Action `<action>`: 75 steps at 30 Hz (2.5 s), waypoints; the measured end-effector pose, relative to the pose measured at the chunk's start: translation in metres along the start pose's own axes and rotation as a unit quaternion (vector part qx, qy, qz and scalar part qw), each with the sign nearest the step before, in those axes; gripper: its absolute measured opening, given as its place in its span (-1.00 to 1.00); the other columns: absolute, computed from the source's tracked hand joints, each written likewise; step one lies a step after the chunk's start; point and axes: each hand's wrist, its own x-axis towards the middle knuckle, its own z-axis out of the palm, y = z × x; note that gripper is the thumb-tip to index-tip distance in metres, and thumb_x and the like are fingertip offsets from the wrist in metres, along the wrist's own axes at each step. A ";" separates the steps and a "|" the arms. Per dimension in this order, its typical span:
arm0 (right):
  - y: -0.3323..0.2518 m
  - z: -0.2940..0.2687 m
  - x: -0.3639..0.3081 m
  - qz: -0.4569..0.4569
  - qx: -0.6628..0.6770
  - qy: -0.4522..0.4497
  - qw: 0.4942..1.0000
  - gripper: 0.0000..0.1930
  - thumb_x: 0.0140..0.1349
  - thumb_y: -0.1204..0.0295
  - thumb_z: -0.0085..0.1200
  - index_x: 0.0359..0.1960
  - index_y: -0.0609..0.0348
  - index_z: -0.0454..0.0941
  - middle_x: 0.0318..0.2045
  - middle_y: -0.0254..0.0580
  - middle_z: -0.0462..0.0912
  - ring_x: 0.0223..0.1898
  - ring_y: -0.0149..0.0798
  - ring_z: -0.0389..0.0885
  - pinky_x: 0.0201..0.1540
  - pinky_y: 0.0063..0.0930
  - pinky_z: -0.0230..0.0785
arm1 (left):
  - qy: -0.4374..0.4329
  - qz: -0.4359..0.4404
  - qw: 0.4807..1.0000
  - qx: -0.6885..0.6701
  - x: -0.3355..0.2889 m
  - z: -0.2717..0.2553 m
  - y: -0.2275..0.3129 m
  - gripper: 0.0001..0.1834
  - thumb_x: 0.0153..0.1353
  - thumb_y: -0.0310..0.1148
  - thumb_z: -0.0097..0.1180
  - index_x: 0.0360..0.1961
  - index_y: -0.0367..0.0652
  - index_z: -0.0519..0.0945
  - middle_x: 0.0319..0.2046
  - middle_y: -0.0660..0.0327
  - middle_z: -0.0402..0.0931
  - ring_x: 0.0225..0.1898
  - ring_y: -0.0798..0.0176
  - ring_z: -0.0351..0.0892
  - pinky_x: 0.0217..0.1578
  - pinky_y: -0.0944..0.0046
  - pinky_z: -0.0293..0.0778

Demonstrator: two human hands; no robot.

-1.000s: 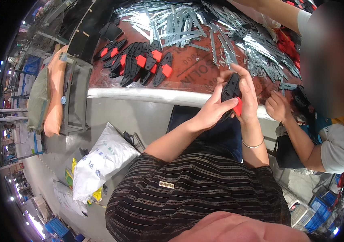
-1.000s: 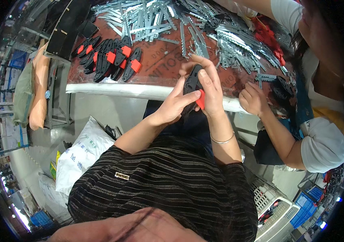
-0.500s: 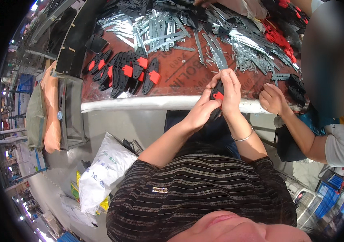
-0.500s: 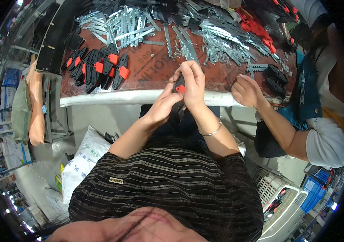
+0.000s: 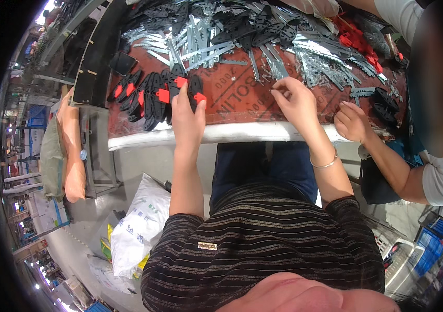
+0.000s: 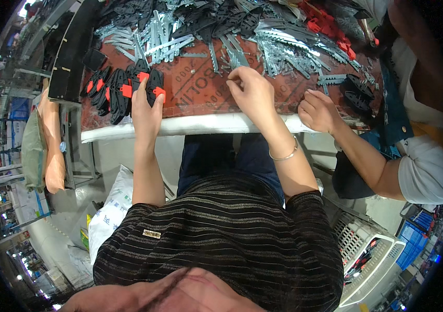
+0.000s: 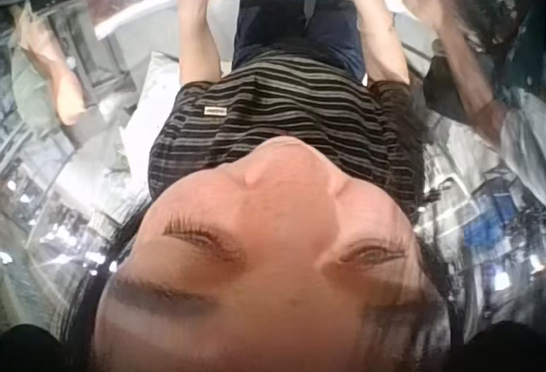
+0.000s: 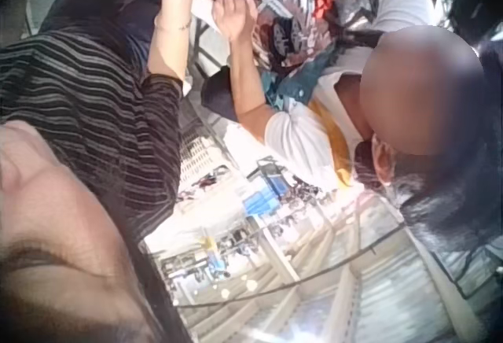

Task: The person repeatedly picks a black plastic component and a red plastic component from a table, joins them by hand, and places the assembled pair into a nearby bin. The person continues this one-at-a-time assembly throughout the clip.

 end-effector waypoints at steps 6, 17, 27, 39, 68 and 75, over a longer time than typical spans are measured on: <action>0.007 0.009 0.018 -0.093 -0.178 -0.037 0.979 -0.88 -0.04 0.45 0.18 -0.46 0.15 0.51 -0.46 -0.20 0.51 -0.29 -0.08 0.54 -0.31 -0.24 0.43 | 0.070 0.080 0.984 0.145 0.002 -0.001 0.000 -0.45 -0.04 -0.46 0.26 0.06 -0.24 0.44 -0.08 0.02 0.40 -0.08 -0.07 0.40 -0.04 0.08 0.33; 0.013 -0.012 -0.002 0.007 0.083 0.059 0.995 -0.85 0.06 0.57 0.11 -0.30 0.22 0.51 -0.43 -0.17 0.52 -0.45 -0.23 0.53 -0.38 -0.46 0.38 | -0.117 0.135 0.982 -0.058 0.025 0.067 0.064 -0.49 -0.06 -0.48 0.25 0.00 -0.27 0.47 -0.07 -0.01 0.41 -0.11 -0.04 0.47 -0.10 0.18 0.41; 0.066 -0.012 -0.027 0.071 0.365 0.102 0.923 -0.84 0.23 0.58 0.03 -0.16 0.35 0.48 -0.37 -0.39 0.50 -0.40 -0.57 0.47 -0.34 -0.71 0.34 | -0.173 0.207 0.961 -0.067 0.043 0.115 0.079 -0.73 -0.06 -0.48 0.23 -0.27 -0.26 0.54 -0.36 0.04 0.49 -0.32 0.02 0.55 -0.28 0.15 0.47; 0.071 -0.014 -0.022 0.094 0.428 0.111 0.892 -0.91 0.19 0.56 0.10 -0.30 0.27 0.46 -0.43 -0.35 0.56 -0.42 -0.54 0.52 -0.36 -0.70 0.39 | -0.079 0.203 0.972 0.091 0.129 0.147 0.092 -0.51 -0.11 -0.19 0.31 -0.14 -0.21 0.58 -0.25 0.06 0.59 -0.19 0.02 0.58 -0.14 0.12 0.46; 0.006 -0.032 -0.028 0.065 0.292 0.077 0.951 -0.91 0.14 0.52 0.16 -0.35 0.29 0.57 -0.51 -0.39 0.60 -0.48 -0.62 0.47 -0.46 -0.72 0.31 | -0.305 -0.131 0.704 -0.627 0.012 0.079 0.099 -0.69 0.14 -0.49 0.17 -0.08 -0.30 0.49 -0.27 0.26 0.54 -0.27 0.43 0.52 -0.26 0.40 0.50; 0.006 -0.033 -0.024 -0.012 0.112 0.093 0.989 -0.88 0.05 0.51 0.22 -0.38 0.26 0.55 -0.48 -0.20 0.60 -0.51 -0.41 0.56 -0.45 -0.59 0.39 | -0.332 -0.116 0.741 -0.573 0.017 0.071 0.099 -0.70 0.15 -0.53 0.15 -0.07 -0.33 0.50 -0.28 0.28 0.55 -0.32 0.48 0.51 -0.29 0.47 0.47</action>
